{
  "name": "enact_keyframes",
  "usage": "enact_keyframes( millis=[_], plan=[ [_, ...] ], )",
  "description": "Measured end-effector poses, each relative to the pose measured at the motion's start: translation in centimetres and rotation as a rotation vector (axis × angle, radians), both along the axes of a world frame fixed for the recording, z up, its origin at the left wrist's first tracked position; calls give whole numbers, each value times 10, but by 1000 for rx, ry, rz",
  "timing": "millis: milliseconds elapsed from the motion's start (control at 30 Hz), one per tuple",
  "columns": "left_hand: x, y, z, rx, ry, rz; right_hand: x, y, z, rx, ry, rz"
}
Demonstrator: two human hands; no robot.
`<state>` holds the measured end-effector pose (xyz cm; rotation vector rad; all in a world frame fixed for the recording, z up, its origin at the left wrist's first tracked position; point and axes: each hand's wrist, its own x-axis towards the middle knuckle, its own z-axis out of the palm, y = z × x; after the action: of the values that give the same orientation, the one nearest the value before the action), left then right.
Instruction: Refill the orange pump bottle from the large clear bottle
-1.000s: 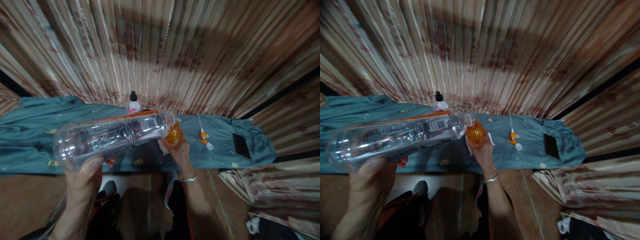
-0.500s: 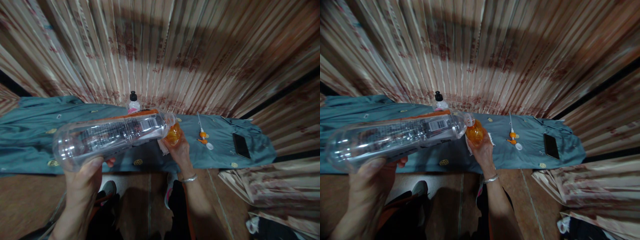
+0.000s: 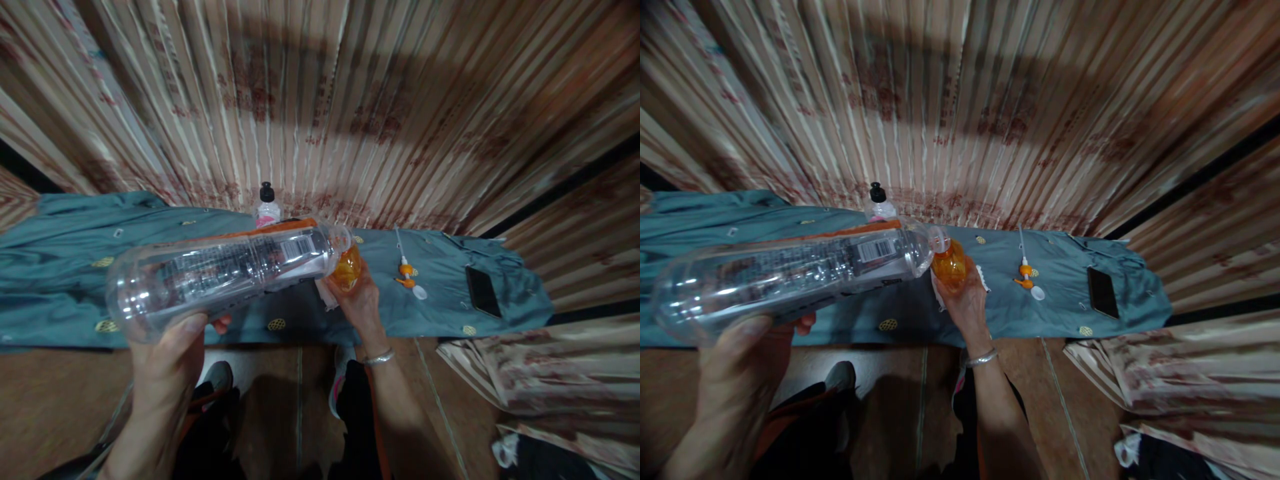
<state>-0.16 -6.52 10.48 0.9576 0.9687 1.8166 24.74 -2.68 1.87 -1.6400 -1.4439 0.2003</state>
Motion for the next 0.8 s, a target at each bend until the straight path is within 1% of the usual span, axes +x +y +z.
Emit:
enact_keyframes(
  millis=[300, 600, 800],
  plan=[
    [-1, 1, -1, -7, 9, -7, -1, 0, 2, -13, 24, -12],
    [0, 2, -2, 5, 14, 4, 1, 0, -3, 7, -15, -12],
    [0, 2, -1, -13, 8, 13, 0, 0, 0, 14, -4, 4]
  ],
)
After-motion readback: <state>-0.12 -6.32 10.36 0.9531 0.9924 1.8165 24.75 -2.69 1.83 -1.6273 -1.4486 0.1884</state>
